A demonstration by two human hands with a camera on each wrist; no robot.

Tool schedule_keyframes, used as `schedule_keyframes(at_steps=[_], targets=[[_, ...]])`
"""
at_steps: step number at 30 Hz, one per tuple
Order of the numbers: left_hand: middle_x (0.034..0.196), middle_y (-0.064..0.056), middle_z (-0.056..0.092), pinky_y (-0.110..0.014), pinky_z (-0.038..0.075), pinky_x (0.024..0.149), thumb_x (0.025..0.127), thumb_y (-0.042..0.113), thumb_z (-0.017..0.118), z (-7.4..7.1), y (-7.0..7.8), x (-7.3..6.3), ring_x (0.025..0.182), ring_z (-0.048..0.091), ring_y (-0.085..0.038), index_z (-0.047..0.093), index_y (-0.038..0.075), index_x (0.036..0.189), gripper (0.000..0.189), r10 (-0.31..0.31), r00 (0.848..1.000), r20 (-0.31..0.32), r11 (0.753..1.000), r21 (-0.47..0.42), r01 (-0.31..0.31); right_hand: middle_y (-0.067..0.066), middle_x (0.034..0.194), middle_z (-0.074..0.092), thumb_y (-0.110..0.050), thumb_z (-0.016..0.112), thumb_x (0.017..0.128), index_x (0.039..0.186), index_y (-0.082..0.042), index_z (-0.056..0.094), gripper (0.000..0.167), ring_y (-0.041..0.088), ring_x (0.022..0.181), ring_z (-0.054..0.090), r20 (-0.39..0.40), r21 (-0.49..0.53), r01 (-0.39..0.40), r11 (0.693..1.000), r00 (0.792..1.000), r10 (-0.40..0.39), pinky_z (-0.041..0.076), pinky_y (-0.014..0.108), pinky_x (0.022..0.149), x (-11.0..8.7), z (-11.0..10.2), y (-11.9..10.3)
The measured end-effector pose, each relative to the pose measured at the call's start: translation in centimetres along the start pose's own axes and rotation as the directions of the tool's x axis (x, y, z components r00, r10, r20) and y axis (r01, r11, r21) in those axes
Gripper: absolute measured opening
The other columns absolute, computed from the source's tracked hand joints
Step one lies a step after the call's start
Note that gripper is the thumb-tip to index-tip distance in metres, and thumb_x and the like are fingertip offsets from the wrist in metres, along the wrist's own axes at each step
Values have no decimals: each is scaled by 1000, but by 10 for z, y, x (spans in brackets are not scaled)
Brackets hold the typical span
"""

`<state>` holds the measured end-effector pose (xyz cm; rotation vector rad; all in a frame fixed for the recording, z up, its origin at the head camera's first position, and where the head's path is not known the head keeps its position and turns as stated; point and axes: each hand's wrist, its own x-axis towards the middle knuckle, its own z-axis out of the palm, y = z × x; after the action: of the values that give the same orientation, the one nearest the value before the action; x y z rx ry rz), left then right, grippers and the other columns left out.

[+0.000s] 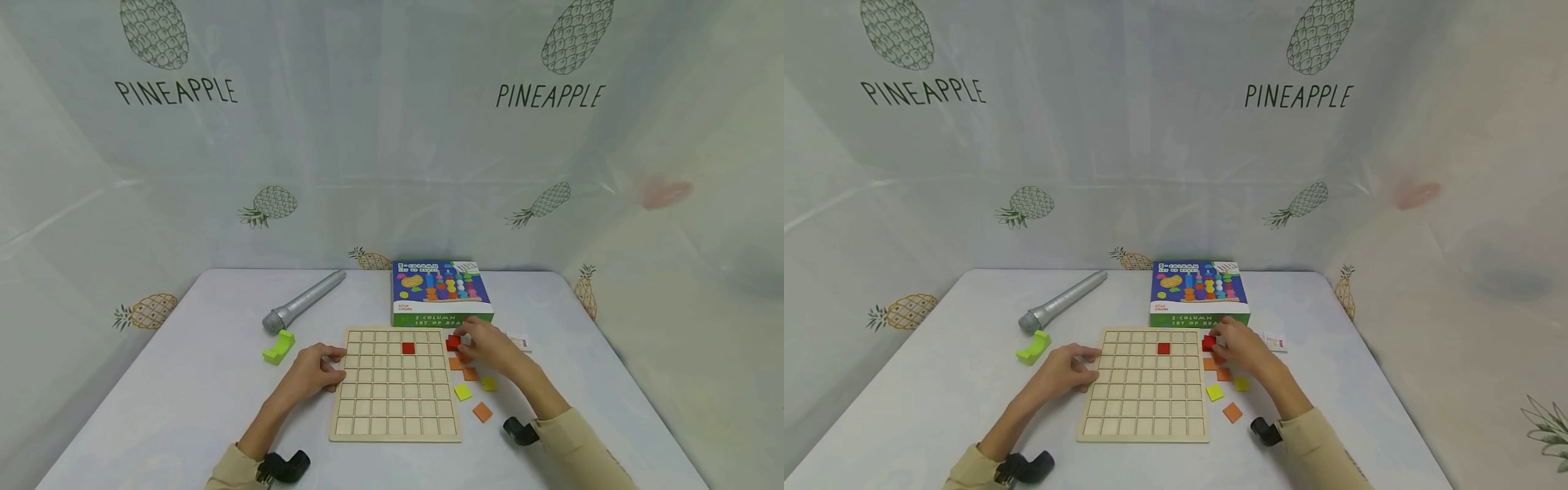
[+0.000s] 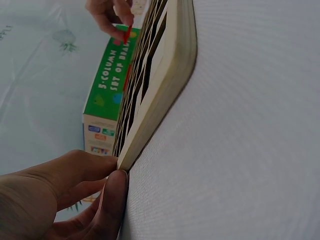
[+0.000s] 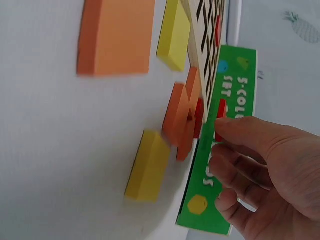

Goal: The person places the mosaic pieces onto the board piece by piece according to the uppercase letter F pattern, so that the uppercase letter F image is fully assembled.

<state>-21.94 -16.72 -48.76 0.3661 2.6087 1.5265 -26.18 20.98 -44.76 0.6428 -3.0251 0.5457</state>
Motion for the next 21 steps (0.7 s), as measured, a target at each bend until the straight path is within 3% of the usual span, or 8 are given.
schedule_keyframes(at_steps=[12, 21], targets=[[108, -22, 62, -23, 59, 52, 79, 1, 75, 0, 2, -1, 65, 68, -15, 64, -7, 122, 44, 0, 1000, -2, 1000, 3, 0, 2, 101, 63, -16, 73, 88, 108, -6, 70, 22, 11, 82, 53, 5, 9, 110, 994, 994, -110, 56, 27, 73, 11, 16, -30], [107, -21, 63, -22, 58, 52, 79, 1, 75, 0, 3, -1, 66, 68, -15, 64, -7, 121, 44, -3, 1000, -10, 1000, 16, 3, -1, 102, 63, -17, 72, 90, 110, -8, 70, 22, 10, 86, 55, 26, 75, 128, 989, 991, -130, 58, 27, 79, 22, 23, -52]])
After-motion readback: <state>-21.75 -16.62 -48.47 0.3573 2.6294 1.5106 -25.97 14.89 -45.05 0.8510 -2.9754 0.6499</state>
